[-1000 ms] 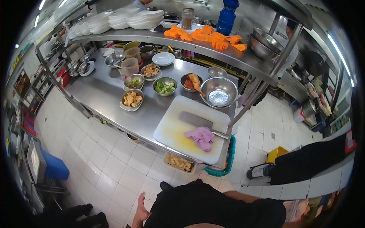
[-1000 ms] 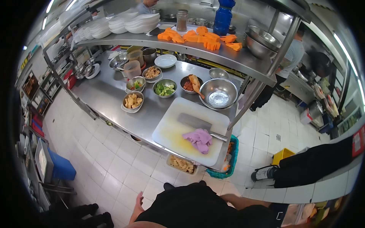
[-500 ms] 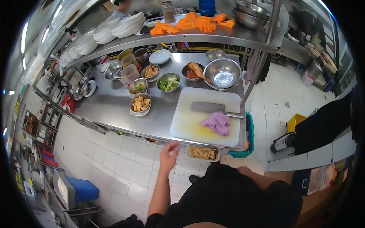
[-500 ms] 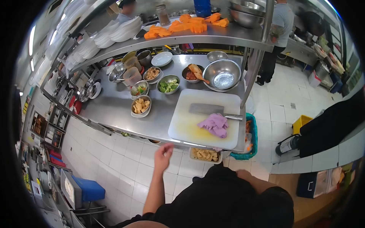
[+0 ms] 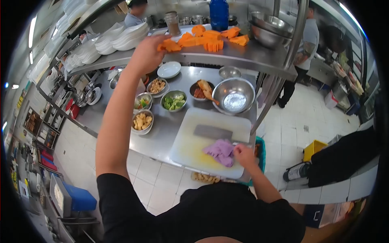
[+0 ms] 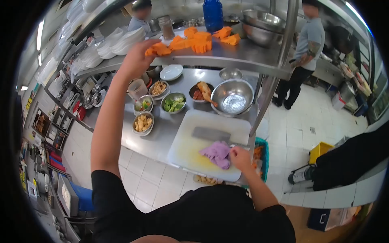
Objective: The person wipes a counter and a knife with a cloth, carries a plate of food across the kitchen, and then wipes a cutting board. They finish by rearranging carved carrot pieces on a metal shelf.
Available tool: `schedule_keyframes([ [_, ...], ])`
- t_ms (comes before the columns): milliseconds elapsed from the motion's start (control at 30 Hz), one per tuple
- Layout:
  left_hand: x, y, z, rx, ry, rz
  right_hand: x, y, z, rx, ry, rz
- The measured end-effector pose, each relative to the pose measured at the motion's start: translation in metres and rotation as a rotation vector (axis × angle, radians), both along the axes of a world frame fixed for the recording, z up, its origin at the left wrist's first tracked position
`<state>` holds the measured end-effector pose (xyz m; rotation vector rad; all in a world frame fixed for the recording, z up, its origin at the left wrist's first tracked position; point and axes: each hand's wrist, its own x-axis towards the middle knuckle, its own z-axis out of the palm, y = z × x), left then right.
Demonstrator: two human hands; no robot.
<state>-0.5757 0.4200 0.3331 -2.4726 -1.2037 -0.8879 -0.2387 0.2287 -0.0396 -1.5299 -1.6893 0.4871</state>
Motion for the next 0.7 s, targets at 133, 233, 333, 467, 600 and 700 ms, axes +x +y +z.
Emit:
schedule_keyframes([
  [133, 0.009, 0.008, 0.005, -0.007, 0.215, 0.115, -0.01, 0.0, -0.031, -0.02, -0.024, 0.049],
  [233, 0.009, 0.009, 0.009, -0.028, 0.181, 0.1, -0.011, -0.003, -0.025, 0.019, 0.014, 0.05],
  [333, 0.009, 0.002, 0.013, -0.061, 0.185, 0.063, -0.017, -0.001, -0.022, 0.078, -0.053, 0.013],
  [467, 0.011, 0.007, 0.0, -0.062, 0.049, -0.015, -0.015, 0.0, -0.023, 0.053, -0.01, 0.025],
  [600, 0.024, 0.018, -0.024, -0.318, -0.597, -0.254, -0.017, 0.003, -0.022, 0.062, -0.015, 0.015],
  [700, 0.042, 0.021, -0.044, -0.383, -0.703, -0.341, -0.014, 0.001, -0.024, 0.057, -0.056, 0.013],
])
